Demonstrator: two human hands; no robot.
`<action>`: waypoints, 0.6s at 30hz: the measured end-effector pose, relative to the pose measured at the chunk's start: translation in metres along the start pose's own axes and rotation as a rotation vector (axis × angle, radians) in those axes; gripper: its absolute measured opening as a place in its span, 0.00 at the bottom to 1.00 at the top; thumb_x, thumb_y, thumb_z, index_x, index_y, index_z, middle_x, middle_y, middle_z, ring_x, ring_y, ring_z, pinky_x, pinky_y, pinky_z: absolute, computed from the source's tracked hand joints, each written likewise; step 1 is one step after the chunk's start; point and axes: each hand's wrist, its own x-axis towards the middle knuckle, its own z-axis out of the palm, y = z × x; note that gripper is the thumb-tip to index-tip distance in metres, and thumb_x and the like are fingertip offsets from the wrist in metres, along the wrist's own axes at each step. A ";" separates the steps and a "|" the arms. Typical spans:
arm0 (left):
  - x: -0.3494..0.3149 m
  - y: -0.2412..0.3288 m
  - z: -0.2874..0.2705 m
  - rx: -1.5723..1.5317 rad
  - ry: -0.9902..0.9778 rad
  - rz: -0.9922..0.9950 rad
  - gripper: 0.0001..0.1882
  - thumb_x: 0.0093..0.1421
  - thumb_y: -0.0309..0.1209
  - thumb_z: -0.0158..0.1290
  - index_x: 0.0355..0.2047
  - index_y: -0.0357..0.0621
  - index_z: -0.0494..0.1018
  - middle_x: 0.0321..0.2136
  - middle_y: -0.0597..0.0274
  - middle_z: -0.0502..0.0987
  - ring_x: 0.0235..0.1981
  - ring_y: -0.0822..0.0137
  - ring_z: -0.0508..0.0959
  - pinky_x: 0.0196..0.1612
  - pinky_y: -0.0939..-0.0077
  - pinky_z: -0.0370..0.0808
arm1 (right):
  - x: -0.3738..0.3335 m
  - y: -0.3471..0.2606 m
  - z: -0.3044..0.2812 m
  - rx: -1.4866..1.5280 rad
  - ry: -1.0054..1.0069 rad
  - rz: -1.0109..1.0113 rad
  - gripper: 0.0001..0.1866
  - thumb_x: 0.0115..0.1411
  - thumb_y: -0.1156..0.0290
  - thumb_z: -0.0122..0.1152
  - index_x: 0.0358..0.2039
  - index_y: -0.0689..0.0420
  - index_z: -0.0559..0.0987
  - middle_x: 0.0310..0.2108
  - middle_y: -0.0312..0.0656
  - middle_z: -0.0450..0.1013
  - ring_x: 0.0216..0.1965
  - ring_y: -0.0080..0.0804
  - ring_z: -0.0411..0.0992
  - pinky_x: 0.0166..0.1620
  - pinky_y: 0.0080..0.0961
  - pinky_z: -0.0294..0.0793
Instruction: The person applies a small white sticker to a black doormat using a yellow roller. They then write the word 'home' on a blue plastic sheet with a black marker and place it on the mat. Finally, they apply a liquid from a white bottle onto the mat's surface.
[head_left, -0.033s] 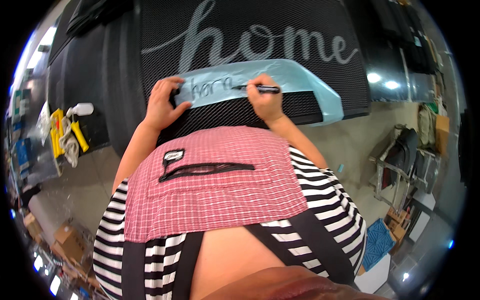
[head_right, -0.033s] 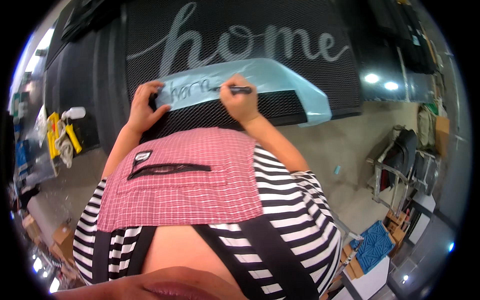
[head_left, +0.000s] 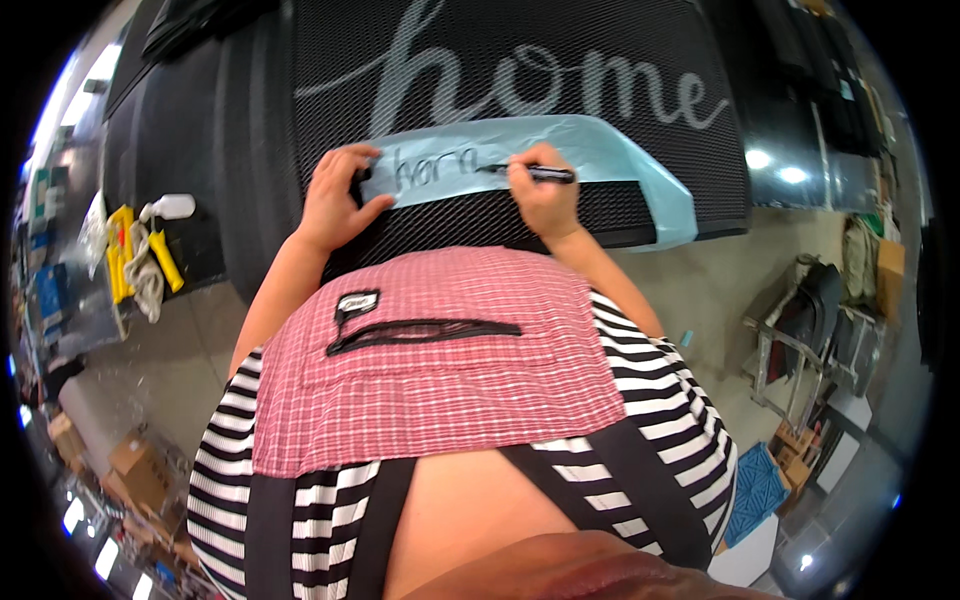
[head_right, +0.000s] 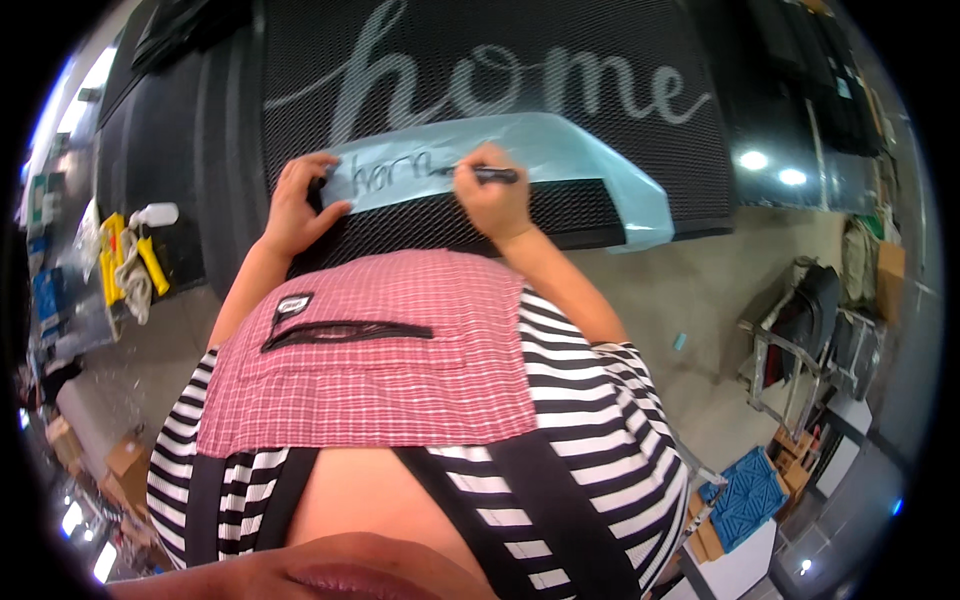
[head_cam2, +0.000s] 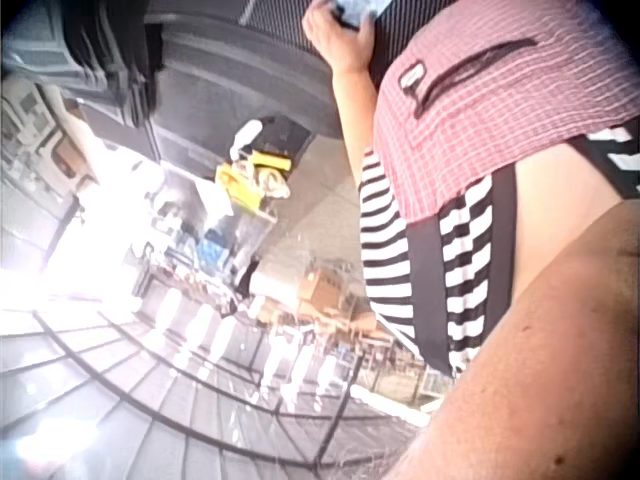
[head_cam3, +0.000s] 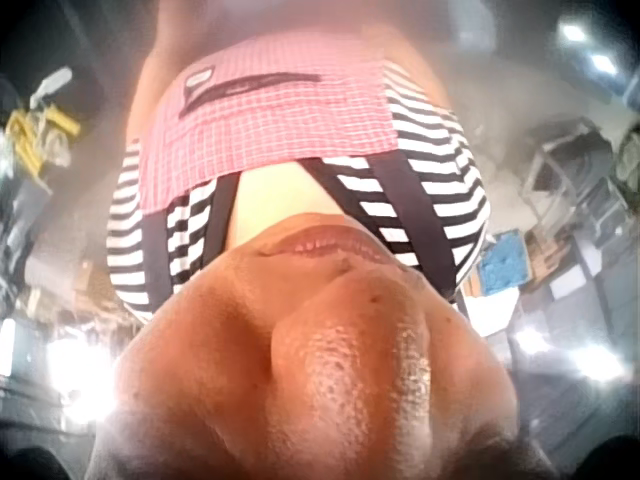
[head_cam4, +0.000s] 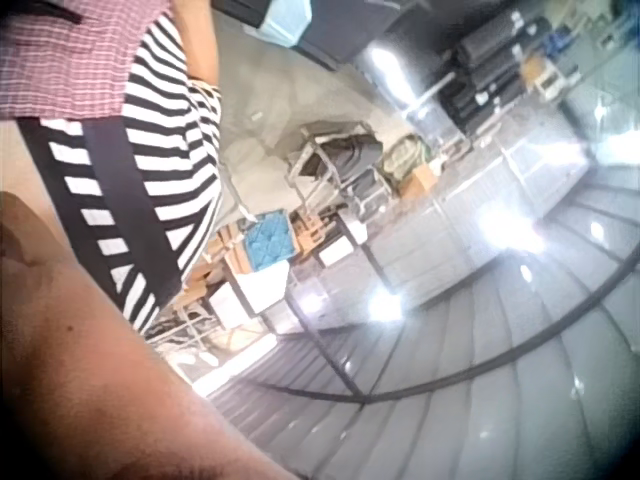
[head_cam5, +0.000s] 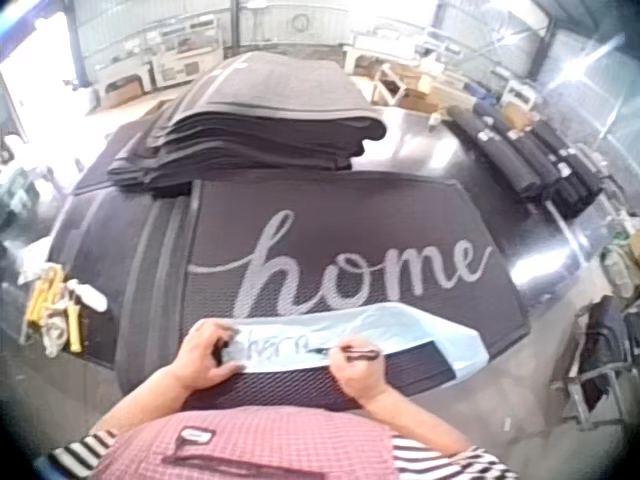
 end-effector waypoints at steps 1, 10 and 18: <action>-0.001 0.000 -0.002 0.006 -0.019 -0.012 0.25 0.46 0.34 0.69 0.38 0.42 0.66 0.49 0.55 0.76 0.50 0.50 0.73 0.54 0.58 0.67 | 0.001 0.001 -0.002 -0.019 0.010 -0.037 0.05 0.56 0.73 0.61 0.25 0.59 0.76 0.20 0.42 0.73 0.20 0.35 0.73 0.26 0.30 0.72; -0.003 -0.001 -0.001 0.012 -0.020 -0.047 0.25 0.46 0.35 0.69 0.38 0.42 0.67 0.49 0.58 0.76 0.49 0.53 0.73 0.54 0.60 0.68 | 0.005 0.006 -0.007 -0.006 0.068 0.051 0.06 0.57 0.72 0.62 0.26 0.59 0.76 0.18 0.39 0.74 0.18 0.30 0.72 0.25 0.28 0.70; -0.001 0.000 -0.001 0.011 -0.017 -0.035 0.25 0.45 0.34 0.69 0.38 0.42 0.67 0.49 0.57 0.76 0.49 0.53 0.73 0.54 0.61 0.68 | 0.003 0.025 -0.016 0.134 -0.038 0.098 0.06 0.55 0.74 0.60 0.24 0.59 0.75 0.16 0.38 0.71 0.16 0.27 0.68 0.23 0.27 0.67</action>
